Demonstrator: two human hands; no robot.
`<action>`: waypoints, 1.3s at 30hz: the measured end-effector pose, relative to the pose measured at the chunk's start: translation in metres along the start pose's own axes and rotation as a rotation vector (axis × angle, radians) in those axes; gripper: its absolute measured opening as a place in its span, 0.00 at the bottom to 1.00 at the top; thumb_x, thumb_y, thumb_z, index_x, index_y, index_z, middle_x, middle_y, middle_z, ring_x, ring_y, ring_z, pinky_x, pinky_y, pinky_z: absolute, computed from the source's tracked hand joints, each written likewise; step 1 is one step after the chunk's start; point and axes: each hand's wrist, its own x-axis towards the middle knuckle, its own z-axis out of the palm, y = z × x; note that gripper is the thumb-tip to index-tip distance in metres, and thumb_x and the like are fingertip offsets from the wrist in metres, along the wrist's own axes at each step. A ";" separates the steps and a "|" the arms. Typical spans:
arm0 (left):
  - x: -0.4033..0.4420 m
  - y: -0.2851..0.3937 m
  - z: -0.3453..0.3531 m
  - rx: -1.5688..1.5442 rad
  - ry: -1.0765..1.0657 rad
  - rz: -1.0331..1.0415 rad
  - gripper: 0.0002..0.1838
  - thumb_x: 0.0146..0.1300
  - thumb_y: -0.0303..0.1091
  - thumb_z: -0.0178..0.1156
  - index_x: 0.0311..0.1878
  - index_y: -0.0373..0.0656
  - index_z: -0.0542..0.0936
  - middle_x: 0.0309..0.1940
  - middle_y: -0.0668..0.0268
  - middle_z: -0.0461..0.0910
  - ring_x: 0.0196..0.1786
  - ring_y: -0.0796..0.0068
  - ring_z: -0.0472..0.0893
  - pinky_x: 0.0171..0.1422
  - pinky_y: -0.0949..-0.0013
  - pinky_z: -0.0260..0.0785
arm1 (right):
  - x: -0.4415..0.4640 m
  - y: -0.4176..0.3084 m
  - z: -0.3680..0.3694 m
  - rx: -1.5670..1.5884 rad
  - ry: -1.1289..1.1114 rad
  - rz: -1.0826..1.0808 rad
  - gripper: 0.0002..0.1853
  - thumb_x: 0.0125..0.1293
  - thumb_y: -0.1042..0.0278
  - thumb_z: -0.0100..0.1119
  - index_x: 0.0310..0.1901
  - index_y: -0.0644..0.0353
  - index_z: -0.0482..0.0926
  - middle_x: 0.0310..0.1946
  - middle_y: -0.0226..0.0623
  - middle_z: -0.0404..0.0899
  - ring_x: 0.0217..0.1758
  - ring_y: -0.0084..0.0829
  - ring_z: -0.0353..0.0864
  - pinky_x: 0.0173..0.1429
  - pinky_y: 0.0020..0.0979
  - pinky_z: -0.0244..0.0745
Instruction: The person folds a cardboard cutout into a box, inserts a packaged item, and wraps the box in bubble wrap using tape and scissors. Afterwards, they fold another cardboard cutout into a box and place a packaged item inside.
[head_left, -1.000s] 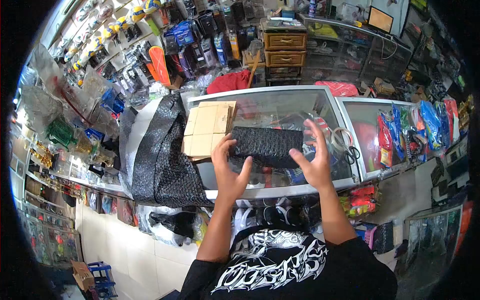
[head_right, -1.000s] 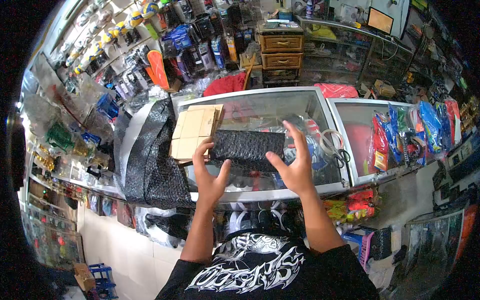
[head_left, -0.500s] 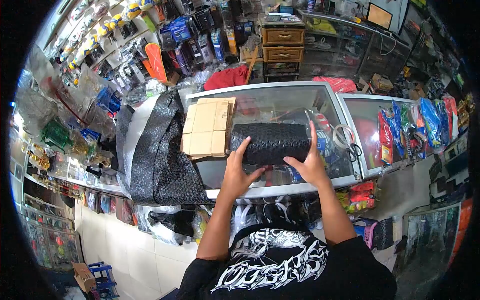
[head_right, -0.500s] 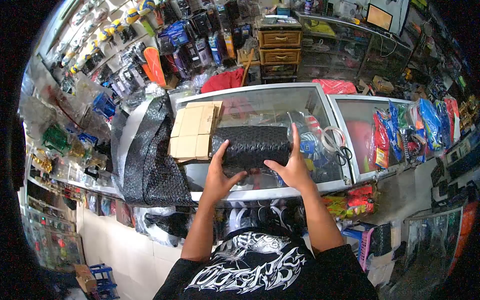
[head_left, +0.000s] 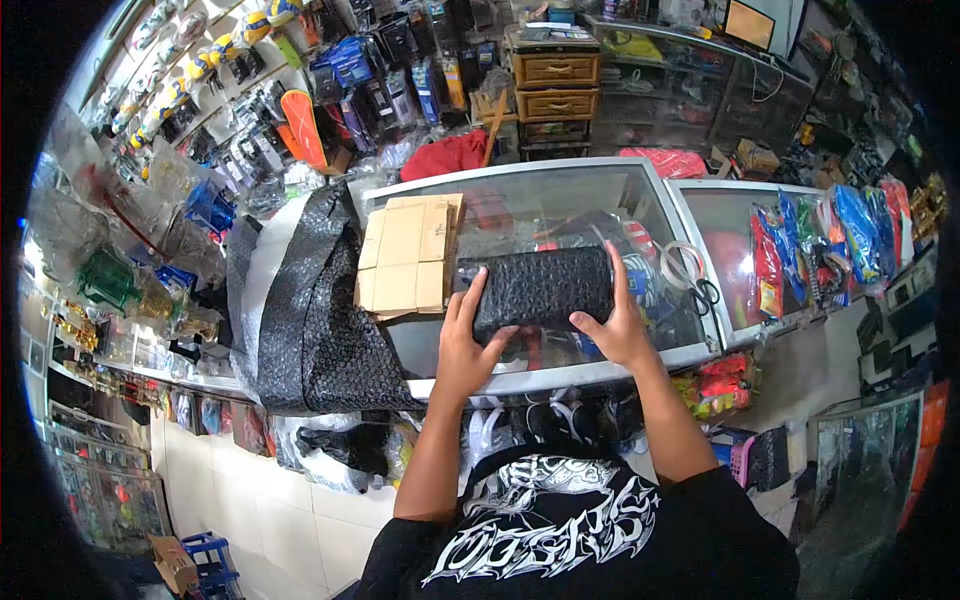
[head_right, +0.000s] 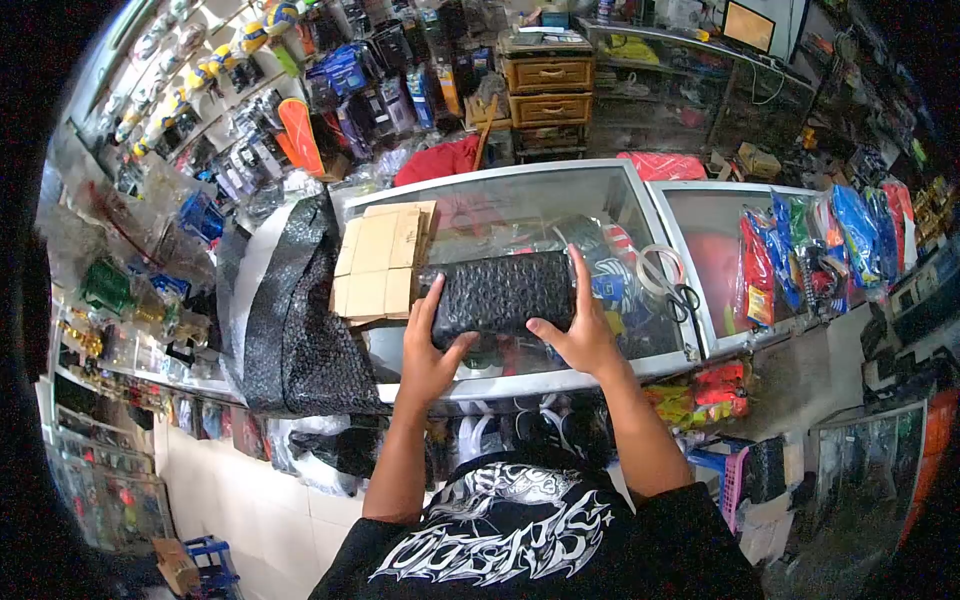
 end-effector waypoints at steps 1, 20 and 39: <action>0.000 -0.001 0.001 -0.001 -0.004 -0.002 0.52 0.55 0.25 0.80 0.84 0.41 0.68 0.68 0.46 0.80 0.68 0.48 0.81 0.77 0.55 0.71 | -0.001 -0.002 -0.001 -0.001 0.000 0.004 0.65 0.67 0.46 0.80 0.90 0.57 0.40 0.87 0.61 0.53 0.86 0.55 0.65 0.86 0.48 0.61; -0.017 -0.026 0.011 0.057 0.231 0.225 0.41 0.60 0.32 0.82 0.78 0.52 0.77 0.71 0.45 0.61 0.70 0.44 0.70 0.75 0.48 0.69 | 0.001 -0.006 -0.001 0.455 0.108 0.343 0.41 0.80 0.66 0.66 0.87 0.51 0.54 0.29 0.19 0.73 0.27 0.13 0.64 0.32 0.24 0.60; -0.010 -0.012 0.013 0.501 0.199 0.404 0.24 0.71 0.26 0.68 0.70 0.46 0.85 0.75 0.61 0.81 0.80 0.57 0.76 0.80 0.53 0.61 | -0.044 -0.089 0.022 0.926 0.249 0.330 0.41 0.71 0.77 0.66 0.83 0.58 0.58 0.35 0.28 0.78 0.36 0.17 0.72 0.43 0.21 0.66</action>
